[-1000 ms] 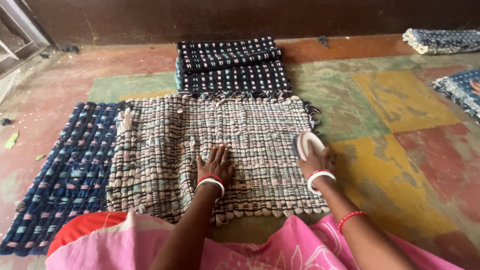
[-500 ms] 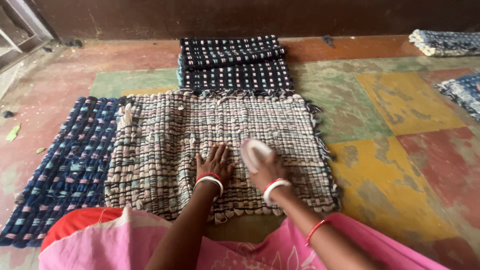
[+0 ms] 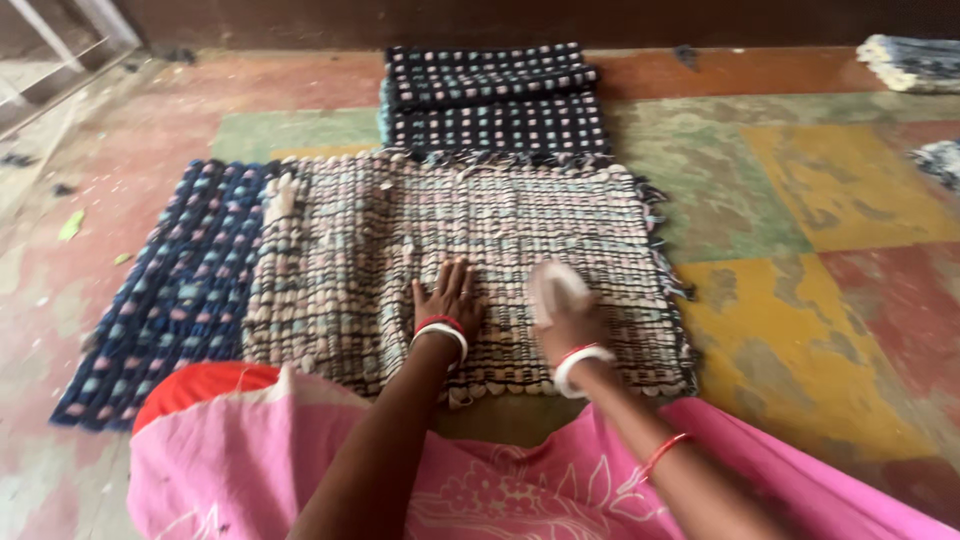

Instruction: The person unfolds a woven rug onto the floor and brushes its surface using a handheld brush.

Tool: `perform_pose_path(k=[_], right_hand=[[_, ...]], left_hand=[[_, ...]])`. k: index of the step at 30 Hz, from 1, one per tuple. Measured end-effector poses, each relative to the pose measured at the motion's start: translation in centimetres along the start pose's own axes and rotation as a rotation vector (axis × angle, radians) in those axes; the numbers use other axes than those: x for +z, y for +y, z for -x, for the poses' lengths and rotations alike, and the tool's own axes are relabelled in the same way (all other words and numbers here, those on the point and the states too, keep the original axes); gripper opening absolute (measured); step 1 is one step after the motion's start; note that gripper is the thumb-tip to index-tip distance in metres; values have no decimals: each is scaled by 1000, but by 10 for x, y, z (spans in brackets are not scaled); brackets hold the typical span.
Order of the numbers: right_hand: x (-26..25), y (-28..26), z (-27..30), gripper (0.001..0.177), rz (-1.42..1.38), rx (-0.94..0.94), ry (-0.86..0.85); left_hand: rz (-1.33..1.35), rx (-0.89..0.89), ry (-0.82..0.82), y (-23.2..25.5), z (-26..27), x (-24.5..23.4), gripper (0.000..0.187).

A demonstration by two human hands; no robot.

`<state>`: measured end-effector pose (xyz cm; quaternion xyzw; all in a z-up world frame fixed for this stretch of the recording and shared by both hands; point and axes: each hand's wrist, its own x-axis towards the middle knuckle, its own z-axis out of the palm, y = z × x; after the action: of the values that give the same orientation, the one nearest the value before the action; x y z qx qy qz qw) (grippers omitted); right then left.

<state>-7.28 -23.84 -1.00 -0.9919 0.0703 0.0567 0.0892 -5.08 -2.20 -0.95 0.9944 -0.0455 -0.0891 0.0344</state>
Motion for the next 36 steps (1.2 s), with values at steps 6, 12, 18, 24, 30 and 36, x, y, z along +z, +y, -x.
perform_pose_path(k=[6, 12, 18, 24, 30, 36], right_hand=[[-22, -52, 40, 93, -19, -29, -117], [-51, 59, 0, 100, 32, 256, -19], [-48, 35, 10, 96, -1, 365, 24], [-40, 23, 9, 95, -28, 293, -53], [-23, 90, -20, 94, 17, 237, 11], [-34, 100, -25, 96, -147, 352, 9]], left_hand=[[37, 13, 32, -6, 0, 3, 64], [43, 28, -12, -5, -1, -2, 66], [42, 39, -4, -7, -1, -2, 66], [27, 19, -5, -4, 3, -3, 65], [36, 23, -47, -8, 1, -7, 63], [43, 26, -40, -8, 9, -9, 62]])
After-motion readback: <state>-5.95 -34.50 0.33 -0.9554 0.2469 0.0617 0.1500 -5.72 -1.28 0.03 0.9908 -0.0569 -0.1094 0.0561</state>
